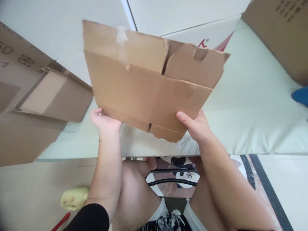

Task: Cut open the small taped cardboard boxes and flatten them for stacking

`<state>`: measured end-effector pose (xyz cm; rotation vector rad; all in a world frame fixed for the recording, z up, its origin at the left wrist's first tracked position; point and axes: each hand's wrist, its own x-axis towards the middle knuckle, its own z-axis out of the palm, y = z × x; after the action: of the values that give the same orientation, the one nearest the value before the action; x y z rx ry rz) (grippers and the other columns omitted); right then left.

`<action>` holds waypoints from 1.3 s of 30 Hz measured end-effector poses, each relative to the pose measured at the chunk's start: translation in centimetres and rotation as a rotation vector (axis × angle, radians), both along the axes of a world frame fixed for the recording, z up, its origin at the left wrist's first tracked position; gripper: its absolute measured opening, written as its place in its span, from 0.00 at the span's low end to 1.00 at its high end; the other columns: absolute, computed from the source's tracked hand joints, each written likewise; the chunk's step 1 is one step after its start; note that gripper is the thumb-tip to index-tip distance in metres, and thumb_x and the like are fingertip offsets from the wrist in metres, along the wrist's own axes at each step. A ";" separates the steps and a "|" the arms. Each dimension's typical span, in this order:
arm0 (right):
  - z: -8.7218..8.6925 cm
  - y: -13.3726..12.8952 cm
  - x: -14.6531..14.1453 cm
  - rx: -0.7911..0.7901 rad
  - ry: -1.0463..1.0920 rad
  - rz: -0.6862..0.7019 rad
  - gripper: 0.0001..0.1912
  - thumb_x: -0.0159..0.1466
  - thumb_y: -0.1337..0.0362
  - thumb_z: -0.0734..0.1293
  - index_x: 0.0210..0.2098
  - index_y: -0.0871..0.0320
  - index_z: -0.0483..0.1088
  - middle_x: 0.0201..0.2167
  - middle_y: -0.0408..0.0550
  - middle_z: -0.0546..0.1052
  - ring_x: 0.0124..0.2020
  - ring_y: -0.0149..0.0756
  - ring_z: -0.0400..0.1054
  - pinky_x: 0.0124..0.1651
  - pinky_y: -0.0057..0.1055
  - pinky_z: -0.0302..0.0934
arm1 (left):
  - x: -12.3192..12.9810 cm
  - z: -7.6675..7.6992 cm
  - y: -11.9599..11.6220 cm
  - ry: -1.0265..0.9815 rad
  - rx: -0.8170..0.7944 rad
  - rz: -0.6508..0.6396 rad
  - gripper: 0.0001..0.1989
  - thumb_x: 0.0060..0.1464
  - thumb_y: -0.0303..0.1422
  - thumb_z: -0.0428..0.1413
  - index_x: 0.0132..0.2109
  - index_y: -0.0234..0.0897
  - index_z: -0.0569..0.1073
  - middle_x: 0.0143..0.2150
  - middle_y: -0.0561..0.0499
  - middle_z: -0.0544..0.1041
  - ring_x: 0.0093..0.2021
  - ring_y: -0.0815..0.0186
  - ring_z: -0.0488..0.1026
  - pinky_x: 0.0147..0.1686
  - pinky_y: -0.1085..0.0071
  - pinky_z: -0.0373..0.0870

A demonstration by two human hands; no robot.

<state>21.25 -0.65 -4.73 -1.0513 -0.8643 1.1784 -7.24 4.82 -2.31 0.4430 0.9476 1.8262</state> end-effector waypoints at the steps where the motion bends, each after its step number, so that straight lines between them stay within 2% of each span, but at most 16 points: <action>1: -0.1 -0.1 0.0 -0.007 -0.002 0.033 0.29 0.46 0.44 0.82 0.42 0.50 0.75 0.45 0.48 0.83 0.52 0.50 0.76 0.58 0.52 0.71 | -0.2 -0.3 0.1 0.012 -0.014 0.007 0.16 0.36 0.35 0.50 0.37 0.43 0.70 0.40 0.52 0.81 0.50 0.58 0.78 0.47 0.68 0.75; 9: 0.1 0.4 -0.1 0.000 -0.039 0.029 0.25 0.49 0.44 0.81 0.38 0.51 0.77 0.45 0.50 0.83 0.50 0.51 0.77 0.57 0.53 0.72 | -0.6 -1.6 0.8 -0.028 -0.153 0.001 0.14 0.35 0.34 0.51 0.35 0.42 0.68 0.34 0.51 0.77 0.40 0.59 0.77 0.40 0.67 0.74; 12: -0.1 0.3 0.0 0.062 -0.082 0.121 0.23 0.54 0.44 0.79 0.41 0.52 0.78 0.46 0.51 0.83 0.50 0.50 0.77 0.55 0.51 0.73 | -1.3 -1.8 1.3 -0.012 -0.169 0.111 0.10 0.37 0.31 0.51 0.33 0.41 0.64 0.31 0.53 0.74 0.35 0.65 0.74 0.37 0.71 0.73; 14: -0.3 0.2 0.0 0.116 -0.113 0.163 0.22 0.57 0.45 0.77 0.43 0.53 0.79 0.47 0.52 0.83 0.51 0.50 0.77 0.56 0.51 0.72 | -1.8 -1.7 1.6 0.025 -0.210 0.215 0.07 0.41 0.31 0.52 0.31 0.41 0.62 0.30 0.55 0.72 0.30 0.68 0.71 0.32 0.75 0.69; 18: -0.1 0.4 0.0 0.144 -0.132 0.068 0.21 0.58 0.46 0.77 0.44 0.51 0.79 0.47 0.50 0.83 0.52 0.50 0.76 0.58 0.52 0.71 | -1.7 -1.2 1.6 0.225 -0.240 0.323 0.04 0.48 0.32 0.55 0.30 0.40 0.66 0.27 0.56 0.68 0.25 0.71 0.63 0.24 0.77 0.59; 22: 0.1 0.6 0.0 0.124 -0.114 -0.005 0.21 0.56 0.46 0.79 0.40 0.52 0.78 0.45 0.51 0.83 0.52 0.51 0.77 0.59 0.52 0.70 | -1.0 -0.9 1.2 0.457 -0.201 0.337 0.07 0.55 0.33 0.56 0.30 0.38 0.70 0.28 0.56 0.68 0.29 0.71 0.66 0.27 0.77 0.60; 26: -0.2 0.7 0.2 0.133 -0.167 0.000 0.21 0.57 0.47 0.78 0.45 0.50 0.78 0.47 0.50 0.83 0.53 0.50 0.76 0.61 0.53 0.68 | -0.7 -0.7 0.8 0.551 -0.042 0.313 0.14 0.57 0.35 0.60 0.27 0.38 0.66 0.27 0.56 0.66 0.34 0.69 0.69 0.34 0.76 0.67; 29: -0.6 1.0 0.6 0.124 -0.235 0.007 0.24 0.57 0.46 0.77 0.47 0.51 0.77 0.49 0.52 0.82 0.53 0.50 0.76 0.61 0.53 0.68 | -0.5 -0.4 0.4 0.656 -0.006 0.250 0.17 0.56 0.42 0.63 0.28 0.38 0.68 0.28 0.56 0.69 0.36 0.68 0.72 0.39 0.75 0.71; 31: -0.8 1.2 0.7 0.100 -0.270 -0.002 0.27 0.55 0.44 0.78 0.48 0.52 0.76 0.50 0.53 0.82 0.54 0.52 0.76 0.61 0.54 0.68 | -0.4 -0.3 0.3 0.700 -0.017 0.162 0.21 0.51 0.49 0.67 0.32 0.37 0.72 0.32 0.53 0.75 0.38 0.66 0.75 0.42 0.72 0.75; 33: -0.9 1.4 0.8 0.064 -0.281 -0.012 0.30 0.53 0.43 0.78 0.48 0.51 0.75 0.51 0.53 0.82 0.54 0.53 0.75 0.60 0.53 0.69 | -0.4 -0.5 0.3 0.707 -0.048 0.117 0.26 0.46 0.55 0.68 0.35 0.36 0.75 0.36 0.50 0.79 0.41 0.62 0.78 0.46 0.68 0.77; 35: -0.9 1.5 0.8 0.043 -0.254 -0.003 0.31 0.53 0.42 0.78 0.49 0.50 0.73 0.50 0.51 0.82 0.53 0.51 0.77 0.57 0.50 0.71 | -0.8 -0.8 0.5 0.662 -0.079 0.148 0.30 0.44 0.58 0.68 0.37 0.35 0.77 0.40 0.47 0.81 0.45 0.59 0.79 0.49 0.65 0.78; 39: -0.4 1.4 0.8 -0.005 -0.080 0.136 0.27 0.57 0.41 0.74 0.48 0.48 0.68 0.38 0.44 0.83 0.39 0.44 0.81 0.43 0.41 0.74 | -2.3 -1.7 1.2 0.454 -0.095 0.241 0.32 0.47 0.61 0.65 0.44 0.36 0.79 0.51 0.43 0.82 0.53 0.57 0.79 0.54 0.62 0.78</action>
<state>22.00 0.77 -5.18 -1.0628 -1.0091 1.2596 -9.57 6.05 -4.03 0.7295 1.4423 1.9222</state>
